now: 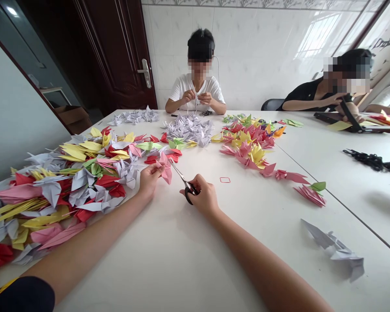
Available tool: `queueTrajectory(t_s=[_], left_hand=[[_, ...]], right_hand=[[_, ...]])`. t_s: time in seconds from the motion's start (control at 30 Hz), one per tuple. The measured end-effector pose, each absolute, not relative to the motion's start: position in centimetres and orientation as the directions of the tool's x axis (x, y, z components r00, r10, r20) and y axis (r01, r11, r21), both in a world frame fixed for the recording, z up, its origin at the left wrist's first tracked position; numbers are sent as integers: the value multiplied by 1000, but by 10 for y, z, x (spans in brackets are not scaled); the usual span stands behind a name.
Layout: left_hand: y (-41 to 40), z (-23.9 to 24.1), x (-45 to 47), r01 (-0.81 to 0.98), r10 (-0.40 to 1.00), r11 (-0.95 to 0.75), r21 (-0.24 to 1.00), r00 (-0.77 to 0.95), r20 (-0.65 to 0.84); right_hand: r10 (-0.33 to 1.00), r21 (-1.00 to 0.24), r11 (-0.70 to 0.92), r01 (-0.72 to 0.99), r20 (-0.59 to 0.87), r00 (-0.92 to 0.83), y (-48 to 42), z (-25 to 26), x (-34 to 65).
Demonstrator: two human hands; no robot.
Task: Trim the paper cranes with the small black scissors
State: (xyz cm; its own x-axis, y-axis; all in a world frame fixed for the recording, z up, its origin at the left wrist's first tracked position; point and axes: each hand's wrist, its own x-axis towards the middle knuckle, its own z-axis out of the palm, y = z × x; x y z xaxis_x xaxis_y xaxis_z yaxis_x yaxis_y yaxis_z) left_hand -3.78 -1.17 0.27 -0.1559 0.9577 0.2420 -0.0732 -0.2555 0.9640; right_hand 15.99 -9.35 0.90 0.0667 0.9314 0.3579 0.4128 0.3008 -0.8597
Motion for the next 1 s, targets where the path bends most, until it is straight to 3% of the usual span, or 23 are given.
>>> queueTrajectory(t_s=[0.43, 1.0], left_hand=[[-24, 16, -31, 92, 935, -315, 945, -140, 325], [-28, 21, -31, 124, 921, -353, 927, -130, 368]], right_hand=[[964, -788, 217, 576, 266, 0, -91, 4, 159], [966, -835, 211, 507, 256, 21, -90, 0, 159]])
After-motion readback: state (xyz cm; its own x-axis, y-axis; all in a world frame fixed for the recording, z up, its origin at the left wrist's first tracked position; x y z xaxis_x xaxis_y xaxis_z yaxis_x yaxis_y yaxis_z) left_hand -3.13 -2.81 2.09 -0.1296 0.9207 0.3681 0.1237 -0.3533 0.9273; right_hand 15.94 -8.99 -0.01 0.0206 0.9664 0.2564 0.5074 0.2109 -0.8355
